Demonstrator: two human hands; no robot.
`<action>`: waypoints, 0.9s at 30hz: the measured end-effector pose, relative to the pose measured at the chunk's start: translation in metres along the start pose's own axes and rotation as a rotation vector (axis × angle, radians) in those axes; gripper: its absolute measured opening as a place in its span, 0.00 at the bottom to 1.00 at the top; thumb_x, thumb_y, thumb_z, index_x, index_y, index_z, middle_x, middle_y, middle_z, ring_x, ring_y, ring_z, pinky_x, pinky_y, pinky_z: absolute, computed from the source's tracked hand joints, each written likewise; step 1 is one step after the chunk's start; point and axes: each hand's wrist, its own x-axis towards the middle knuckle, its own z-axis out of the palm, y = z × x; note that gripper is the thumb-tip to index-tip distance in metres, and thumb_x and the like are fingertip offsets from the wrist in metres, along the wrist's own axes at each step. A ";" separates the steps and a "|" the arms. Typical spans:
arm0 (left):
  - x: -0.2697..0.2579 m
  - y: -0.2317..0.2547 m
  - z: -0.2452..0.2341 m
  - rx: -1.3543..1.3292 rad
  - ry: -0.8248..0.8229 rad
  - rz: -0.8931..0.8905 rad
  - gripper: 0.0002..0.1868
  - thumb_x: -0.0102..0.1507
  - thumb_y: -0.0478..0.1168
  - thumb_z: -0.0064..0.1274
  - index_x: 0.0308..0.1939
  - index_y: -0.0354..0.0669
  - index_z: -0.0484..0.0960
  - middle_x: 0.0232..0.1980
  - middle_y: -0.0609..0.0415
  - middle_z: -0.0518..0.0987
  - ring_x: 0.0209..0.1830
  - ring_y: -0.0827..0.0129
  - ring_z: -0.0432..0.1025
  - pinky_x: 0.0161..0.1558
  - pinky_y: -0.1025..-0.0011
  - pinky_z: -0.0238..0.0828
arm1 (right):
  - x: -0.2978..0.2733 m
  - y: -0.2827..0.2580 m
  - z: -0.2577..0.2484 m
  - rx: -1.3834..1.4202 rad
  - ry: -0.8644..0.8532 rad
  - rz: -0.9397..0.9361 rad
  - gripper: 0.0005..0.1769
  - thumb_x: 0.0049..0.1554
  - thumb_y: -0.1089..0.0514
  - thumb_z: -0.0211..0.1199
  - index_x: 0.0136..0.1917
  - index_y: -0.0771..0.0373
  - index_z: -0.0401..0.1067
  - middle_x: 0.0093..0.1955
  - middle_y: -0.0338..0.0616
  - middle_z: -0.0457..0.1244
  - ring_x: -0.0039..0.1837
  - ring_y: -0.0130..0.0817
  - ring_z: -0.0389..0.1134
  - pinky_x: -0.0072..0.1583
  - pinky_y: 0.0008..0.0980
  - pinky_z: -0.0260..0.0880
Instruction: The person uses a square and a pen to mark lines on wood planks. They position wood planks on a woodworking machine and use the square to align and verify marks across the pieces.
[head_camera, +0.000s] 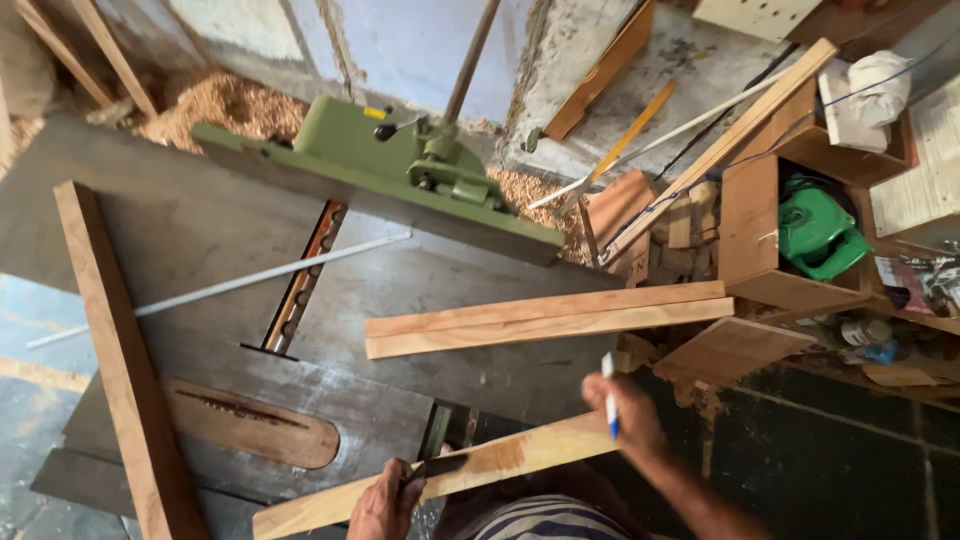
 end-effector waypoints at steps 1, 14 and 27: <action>-0.001 0.004 -0.002 -0.054 -0.024 -0.024 0.11 0.64 0.46 0.57 0.42 0.45 0.74 0.25 0.46 0.81 0.27 0.53 0.79 0.32 0.59 0.74 | 0.016 0.006 -0.013 -0.136 0.070 -0.076 0.14 0.58 0.55 0.66 0.56 0.63 0.75 0.47 0.50 0.71 0.48 0.41 0.74 0.48 0.37 0.74; -0.023 0.063 0.039 -0.291 0.060 -0.292 0.10 0.64 0.45 0.57 0.42 0.42 0.81 0.24 0.47 0.81 0.19 0.63 0.72 0.26 0.64 0.72 | 0.193 0.072 -0.093 -0.515 -0.166 -0.329 0.22 0.52 0.39 0.68 0.53 0.54 0.76 0.46 0.46 0.72 0.52 0.47 0.72 0.58 0.51 0.67; -0.065 0.075 0.079 -0.460 0.154 -0.539 0.14 0.63 0.45 0.55 0.50 0.44 0.81 0.26 0.50 0.80 0.19 0.69 0.72 0.26 0.69 0.70 | 0.271 0.092 -0.085 -0.360 -0.493 0.051 0.19 0.60 0.39 0.58 0.56 0.50 0.76 0.52 0.45 0.72 0.55 0.46 0.73 0.60 0.49 0.70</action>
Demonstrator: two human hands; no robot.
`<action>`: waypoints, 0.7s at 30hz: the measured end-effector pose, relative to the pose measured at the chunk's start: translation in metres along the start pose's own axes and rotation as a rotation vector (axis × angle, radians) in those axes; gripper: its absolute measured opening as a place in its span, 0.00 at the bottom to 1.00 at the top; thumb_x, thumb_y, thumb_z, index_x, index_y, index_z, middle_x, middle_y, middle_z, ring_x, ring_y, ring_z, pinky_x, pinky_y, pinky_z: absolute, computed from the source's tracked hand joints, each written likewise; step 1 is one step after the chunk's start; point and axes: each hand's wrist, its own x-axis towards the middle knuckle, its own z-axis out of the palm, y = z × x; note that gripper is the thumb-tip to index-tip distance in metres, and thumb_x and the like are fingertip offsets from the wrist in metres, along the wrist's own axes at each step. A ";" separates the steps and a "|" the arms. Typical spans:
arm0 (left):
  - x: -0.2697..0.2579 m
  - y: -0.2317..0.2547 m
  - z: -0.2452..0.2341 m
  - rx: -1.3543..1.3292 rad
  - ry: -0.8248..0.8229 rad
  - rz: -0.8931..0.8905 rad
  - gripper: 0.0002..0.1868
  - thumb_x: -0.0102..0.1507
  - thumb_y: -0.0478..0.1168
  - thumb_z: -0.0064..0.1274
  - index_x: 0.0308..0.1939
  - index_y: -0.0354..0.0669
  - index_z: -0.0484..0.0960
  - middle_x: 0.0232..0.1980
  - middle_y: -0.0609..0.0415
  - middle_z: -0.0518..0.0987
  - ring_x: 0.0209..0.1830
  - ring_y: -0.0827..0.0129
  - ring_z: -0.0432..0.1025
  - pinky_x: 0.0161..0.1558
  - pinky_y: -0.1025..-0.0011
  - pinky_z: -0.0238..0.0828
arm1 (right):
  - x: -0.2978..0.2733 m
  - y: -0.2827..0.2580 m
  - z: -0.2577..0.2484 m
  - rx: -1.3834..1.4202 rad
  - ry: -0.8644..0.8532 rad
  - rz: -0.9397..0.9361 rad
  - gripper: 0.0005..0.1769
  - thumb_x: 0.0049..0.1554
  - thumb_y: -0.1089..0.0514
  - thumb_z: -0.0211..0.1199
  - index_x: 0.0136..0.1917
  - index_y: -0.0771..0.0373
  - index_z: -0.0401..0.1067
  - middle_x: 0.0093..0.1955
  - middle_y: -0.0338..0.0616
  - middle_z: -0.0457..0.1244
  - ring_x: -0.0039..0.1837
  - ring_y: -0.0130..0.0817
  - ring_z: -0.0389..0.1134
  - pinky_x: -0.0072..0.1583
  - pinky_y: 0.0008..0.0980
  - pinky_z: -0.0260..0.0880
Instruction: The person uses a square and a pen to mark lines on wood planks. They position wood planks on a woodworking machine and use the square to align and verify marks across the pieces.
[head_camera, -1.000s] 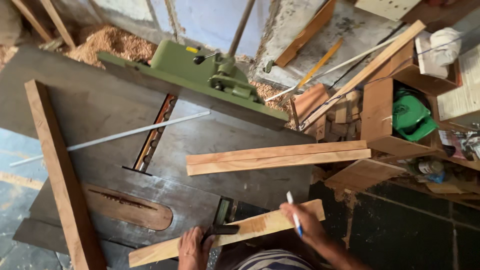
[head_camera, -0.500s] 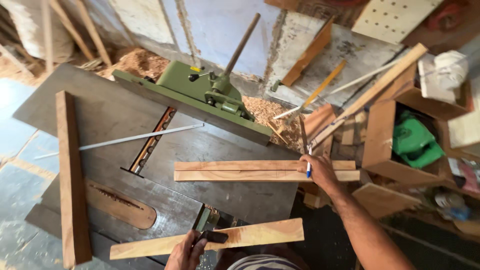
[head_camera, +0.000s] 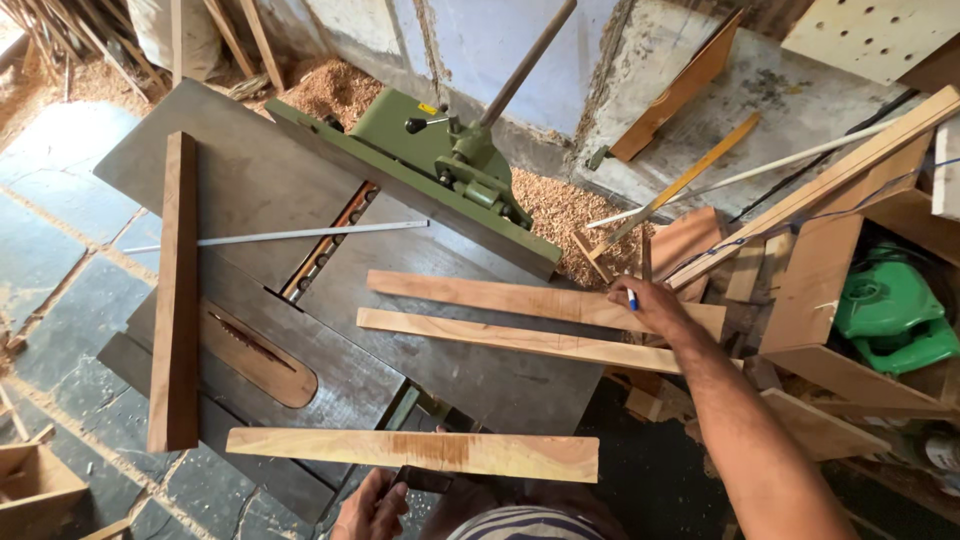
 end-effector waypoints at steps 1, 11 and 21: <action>0.001 0.000 0.002 -0.019 -0.022 0.023 0.14 0.64 0.45 0.55 0.49 0.42 0.81 0.26 0.51 0.79 0.20 0.70 0.71 0.25 0.70 0.69 | 0.000 -0.003 0.000 -0.005 -0.003 -0.002 0.19 0.60 0.39 0.58 0.56 0.51 0.76 0.52 0.46 0.72 0.55 0.46 0.73 0.59 0.49 0.70; 0.001 0.008 0.012 -0.097 0.015 0.007 0.12 0.65 0.44 0.55 0.44 0.39 0.80 0.27 0.54 0.78 0.23 0.73 0.72 0.28 0.71 0.75 | -0.105 -0.025 0.055 -0.416 0.355 -0.584 0.32 0.51 0.47 0.68 0.65 0.64 0.71 0.61 0.59 0.66 0.63 0.53 0.66 0.62 0.51 0.66; -0.004 0.038 0.009 -0.155 -0.096 0.072 0.12 0.66 0.45 0.53 0.43 0.39 0.76 0.31 0.56 0.75 0.27 0.74 0.68 0.31 0.72 0.71 | -0.154 -0.008 0.106 -0.530 0.412 -0.594 0.22 0.54 0.55 0.68 0.60 0.60 0.70 0.73 0.48 0.61 0.75 0.52 0.59 0.73 0.54 0.60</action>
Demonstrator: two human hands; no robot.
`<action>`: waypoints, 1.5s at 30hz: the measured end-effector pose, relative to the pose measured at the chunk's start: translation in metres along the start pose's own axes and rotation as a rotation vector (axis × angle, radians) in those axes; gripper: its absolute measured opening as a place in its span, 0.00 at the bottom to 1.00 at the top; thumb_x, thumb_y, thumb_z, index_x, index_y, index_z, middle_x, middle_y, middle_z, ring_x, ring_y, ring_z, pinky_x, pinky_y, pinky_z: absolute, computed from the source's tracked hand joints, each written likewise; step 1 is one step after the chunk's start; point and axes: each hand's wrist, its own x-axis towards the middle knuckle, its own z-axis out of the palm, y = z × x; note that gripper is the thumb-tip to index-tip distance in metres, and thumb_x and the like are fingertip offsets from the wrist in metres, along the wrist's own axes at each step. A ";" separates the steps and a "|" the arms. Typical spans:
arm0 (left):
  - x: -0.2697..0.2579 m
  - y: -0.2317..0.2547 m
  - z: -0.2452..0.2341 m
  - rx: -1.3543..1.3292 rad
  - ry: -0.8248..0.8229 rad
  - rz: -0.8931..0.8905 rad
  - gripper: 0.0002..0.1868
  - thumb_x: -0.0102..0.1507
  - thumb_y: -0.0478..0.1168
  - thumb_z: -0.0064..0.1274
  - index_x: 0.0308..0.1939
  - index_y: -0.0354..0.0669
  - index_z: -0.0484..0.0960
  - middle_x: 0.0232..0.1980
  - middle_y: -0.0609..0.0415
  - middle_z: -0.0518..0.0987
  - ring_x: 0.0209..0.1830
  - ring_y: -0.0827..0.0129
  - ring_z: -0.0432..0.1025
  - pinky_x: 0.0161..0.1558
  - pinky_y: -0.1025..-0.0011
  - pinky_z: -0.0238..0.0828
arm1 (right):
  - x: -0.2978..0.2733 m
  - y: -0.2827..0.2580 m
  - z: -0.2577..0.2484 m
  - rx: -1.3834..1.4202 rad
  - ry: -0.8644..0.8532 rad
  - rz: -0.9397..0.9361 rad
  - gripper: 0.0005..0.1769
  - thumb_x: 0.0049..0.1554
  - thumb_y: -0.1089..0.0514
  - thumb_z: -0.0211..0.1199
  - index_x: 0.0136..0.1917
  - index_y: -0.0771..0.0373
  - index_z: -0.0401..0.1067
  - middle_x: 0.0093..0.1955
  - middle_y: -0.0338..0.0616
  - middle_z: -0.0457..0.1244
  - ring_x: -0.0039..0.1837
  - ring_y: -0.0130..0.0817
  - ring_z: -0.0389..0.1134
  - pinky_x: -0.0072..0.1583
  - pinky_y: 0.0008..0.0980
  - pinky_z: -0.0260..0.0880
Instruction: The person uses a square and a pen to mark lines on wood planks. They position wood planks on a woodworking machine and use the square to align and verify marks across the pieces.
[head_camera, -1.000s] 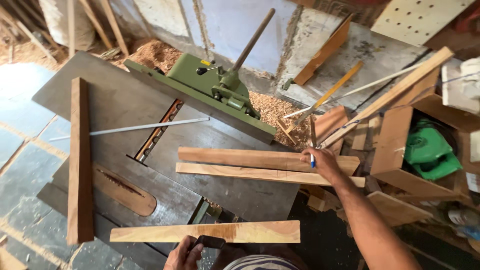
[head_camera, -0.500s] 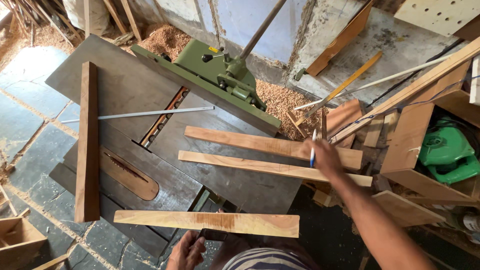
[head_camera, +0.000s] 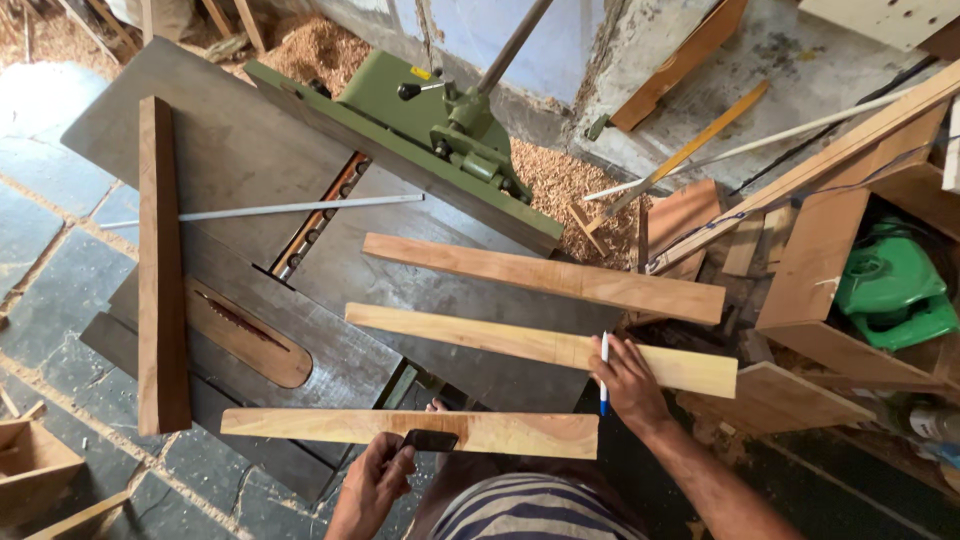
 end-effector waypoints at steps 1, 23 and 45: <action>-0.001 0.002 0.000 0.016 -0.011 0.018 0.12 0.67 0.45 0.53 0.43 0.39 0.76 0.31 0.56 0.75 0.27 0.74 0.69 0.31 0.72 0.71 | -0.002 -0.004 -0.003 -0.005 0.007 0.003 0.21 0.54 0.56 0.68 0.60 0.60 0.70 0.72 0.48 0.62 0.75 0.52 0.60 0.73 0.53 0.60; 0.165 0.050 -0.085 0.814 0.174 0.208 0.20 0.68 0.56 0.49 0.45 0.43 0.83 0.44 0.41 0.84 0.47 0.46 0.79 0.48 0.53 0.75 | 0.038 -0.091 -0.115 1.159 0.157 0.568 0.17 0.57 0.59 0.68 0.59 0.66 0.72 0.64 0.50 0.67 0.65 0.41 0.68 0.66 0.40 0.68; 0.140 0.044 -0.060 0.997 0.570 0.576 0.22 0.63 0.49 0.58 0.57 0.45 0.77 0.55 0.46 0.73 0.60 0.52 0.67 0.61 0.52 0.58 | 0.023 -0.078 -0.091 1.234 0.344 0.835 0.17 0.60 0.57 0.68 0.58 0.69 0.72 0.58 0.51 0.69 0.56 0.36 0.70 0.61 0.37 0.72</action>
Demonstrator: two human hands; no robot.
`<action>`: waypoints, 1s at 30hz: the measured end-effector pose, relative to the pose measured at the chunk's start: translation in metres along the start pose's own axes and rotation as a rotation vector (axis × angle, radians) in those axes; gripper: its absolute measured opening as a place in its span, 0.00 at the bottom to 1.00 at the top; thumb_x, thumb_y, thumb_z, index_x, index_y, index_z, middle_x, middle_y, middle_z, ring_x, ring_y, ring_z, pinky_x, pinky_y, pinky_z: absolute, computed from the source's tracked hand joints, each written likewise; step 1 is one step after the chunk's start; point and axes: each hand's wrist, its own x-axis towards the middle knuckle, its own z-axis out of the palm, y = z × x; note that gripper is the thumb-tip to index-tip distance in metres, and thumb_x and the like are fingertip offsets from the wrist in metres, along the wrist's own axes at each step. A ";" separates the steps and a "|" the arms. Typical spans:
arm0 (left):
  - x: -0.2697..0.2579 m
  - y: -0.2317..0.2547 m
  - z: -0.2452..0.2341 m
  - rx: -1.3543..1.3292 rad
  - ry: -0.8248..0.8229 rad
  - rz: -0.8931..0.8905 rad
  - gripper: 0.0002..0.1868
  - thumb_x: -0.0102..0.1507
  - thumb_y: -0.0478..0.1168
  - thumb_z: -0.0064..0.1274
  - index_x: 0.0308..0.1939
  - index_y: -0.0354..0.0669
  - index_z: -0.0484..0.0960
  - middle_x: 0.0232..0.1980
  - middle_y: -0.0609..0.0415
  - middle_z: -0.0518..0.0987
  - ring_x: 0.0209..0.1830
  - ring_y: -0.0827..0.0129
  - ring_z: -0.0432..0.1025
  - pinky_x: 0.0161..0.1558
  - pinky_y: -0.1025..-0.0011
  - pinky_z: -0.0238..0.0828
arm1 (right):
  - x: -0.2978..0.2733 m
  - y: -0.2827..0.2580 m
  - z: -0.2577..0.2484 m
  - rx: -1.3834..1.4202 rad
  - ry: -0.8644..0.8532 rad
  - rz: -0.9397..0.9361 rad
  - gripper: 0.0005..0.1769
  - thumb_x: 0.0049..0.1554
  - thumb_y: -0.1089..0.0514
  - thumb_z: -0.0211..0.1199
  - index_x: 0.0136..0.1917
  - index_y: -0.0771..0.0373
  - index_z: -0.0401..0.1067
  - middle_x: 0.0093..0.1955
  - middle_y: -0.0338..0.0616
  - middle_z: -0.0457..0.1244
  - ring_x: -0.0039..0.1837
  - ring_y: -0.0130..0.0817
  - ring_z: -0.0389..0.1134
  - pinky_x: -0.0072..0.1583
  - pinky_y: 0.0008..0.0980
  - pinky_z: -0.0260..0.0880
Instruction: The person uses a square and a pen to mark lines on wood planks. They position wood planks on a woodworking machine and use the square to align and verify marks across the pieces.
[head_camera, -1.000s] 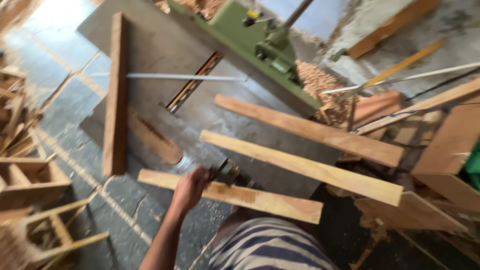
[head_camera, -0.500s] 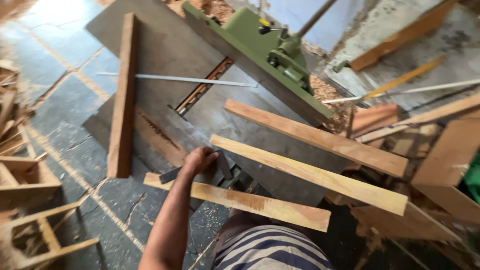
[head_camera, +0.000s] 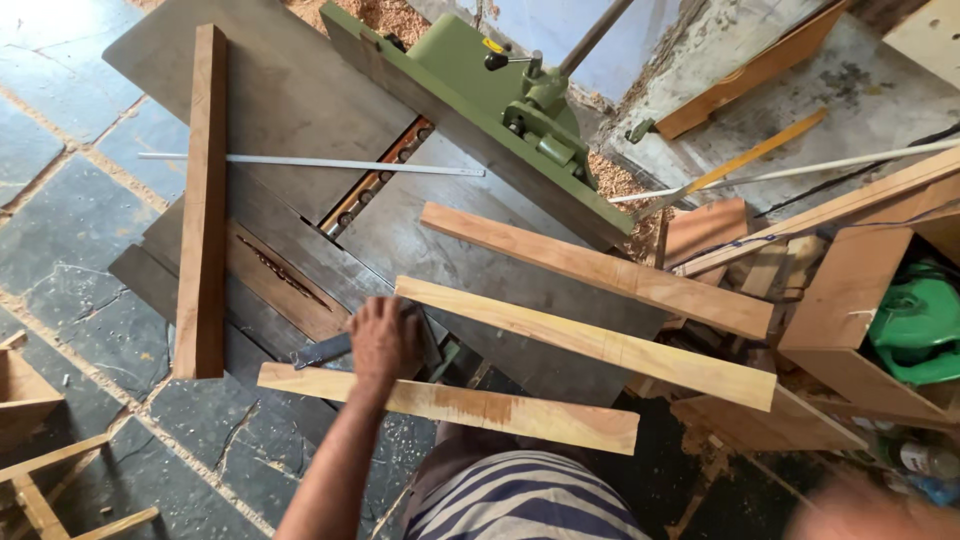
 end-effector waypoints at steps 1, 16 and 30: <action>-0.005 0.009 0.001 -0.003 0.037 0.043 0.21 0.65 0.47 0.56 0.59 0.44 0.75 0.57 0.45 0.72 0.60 0.51 0.66 0.62 0.52 0.58 | 0.006 0.005 0.010 0.022 -0.006 -0.008 0.17 0.60 0.57 0.68 0.57 0.69 0.72 0.58 0.51 0.69 0.55 0.36 0.71 0.61 0.37 0.72; -0.028 0.080 0.012 -0.049 -0.248 0.275 0.34 0.60 0.44 0.57 0.71 0.55 0.68 0.75 0.41 0.60 0.77 0.50 0.50 0.69 0.39 0.46 | 0.052 0.065 0.126 -0.537 -0.292 -0.386 0.11 0.59 0.54 0.67 0.49 0.64 0.77 0.41 0.44 0.71 0.42 0.28 0.72 0.46 0.29 0.70; -0.028 0.081 0.013 -0.076 -0.269 0.255 0.35 0.59 0.43 0.57 0.72 0.55 0.67 0.76 0.41 0.58 0.78 0.49 0.49 0.68 0.37 0.45 | 0.154 0.076 0.134 -0.218 -0.186 -0.201 0.10 0.59 0.54 0.67 0.49 0.64 0.76 0.41 0.34 0.68 0.44 0.19 0.66 0.47 0.24 0.67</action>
